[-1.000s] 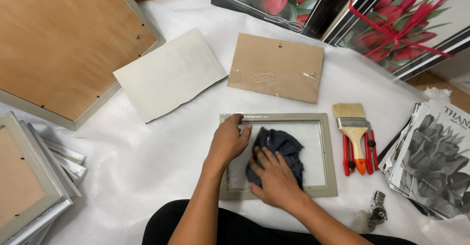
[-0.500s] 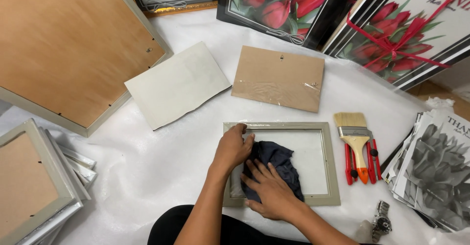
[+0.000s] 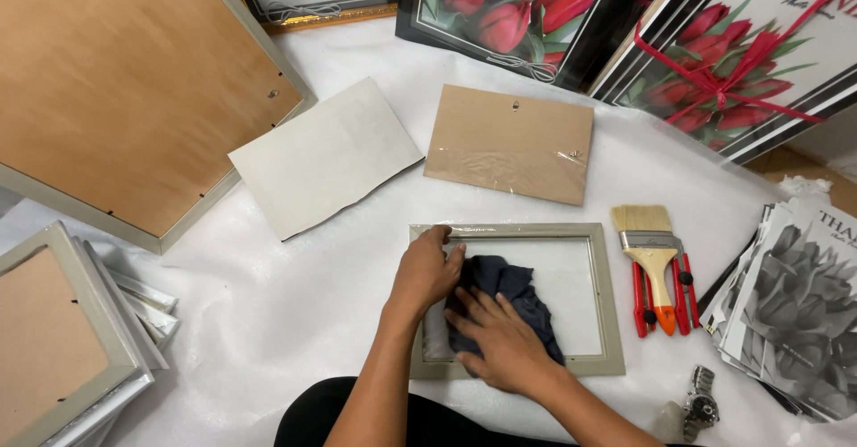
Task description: The person wipes the glass of a picture frame with a dark cloth, brushes dust off the glass with a wide brush, selects a printed photo from a stack, places the photo and a decorative sign cutout into the frame, then fits the cardboard backing and fastens it closed.
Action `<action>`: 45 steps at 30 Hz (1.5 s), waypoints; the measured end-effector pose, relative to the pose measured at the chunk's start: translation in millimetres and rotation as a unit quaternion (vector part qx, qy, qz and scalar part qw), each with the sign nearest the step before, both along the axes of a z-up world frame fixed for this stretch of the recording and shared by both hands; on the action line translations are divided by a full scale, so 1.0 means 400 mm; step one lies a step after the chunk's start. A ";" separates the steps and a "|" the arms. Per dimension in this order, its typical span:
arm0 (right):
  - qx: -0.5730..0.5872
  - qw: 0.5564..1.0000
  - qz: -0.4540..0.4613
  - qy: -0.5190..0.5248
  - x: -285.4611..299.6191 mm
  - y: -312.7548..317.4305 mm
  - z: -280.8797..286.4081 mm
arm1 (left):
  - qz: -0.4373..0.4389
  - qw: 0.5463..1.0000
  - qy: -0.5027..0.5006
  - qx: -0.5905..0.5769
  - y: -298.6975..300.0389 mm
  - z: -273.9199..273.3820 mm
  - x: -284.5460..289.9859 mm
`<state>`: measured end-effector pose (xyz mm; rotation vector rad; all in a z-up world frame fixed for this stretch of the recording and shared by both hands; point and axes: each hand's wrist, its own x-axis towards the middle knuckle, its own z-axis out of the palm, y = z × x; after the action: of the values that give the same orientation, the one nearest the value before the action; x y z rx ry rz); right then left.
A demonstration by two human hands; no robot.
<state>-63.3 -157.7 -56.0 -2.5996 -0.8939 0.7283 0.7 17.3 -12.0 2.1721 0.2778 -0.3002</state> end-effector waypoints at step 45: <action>-0.172 0.925 -0.329 0.086 0.153 -0.202 0.001 | 0.004 0.998 0.069 0.008 0.035 -0.008 0.018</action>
<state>-2.1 -238.6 -55.7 -2.7963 0.1974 0.9404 7.7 31.2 -15.3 2.1687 0.3679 -0.4457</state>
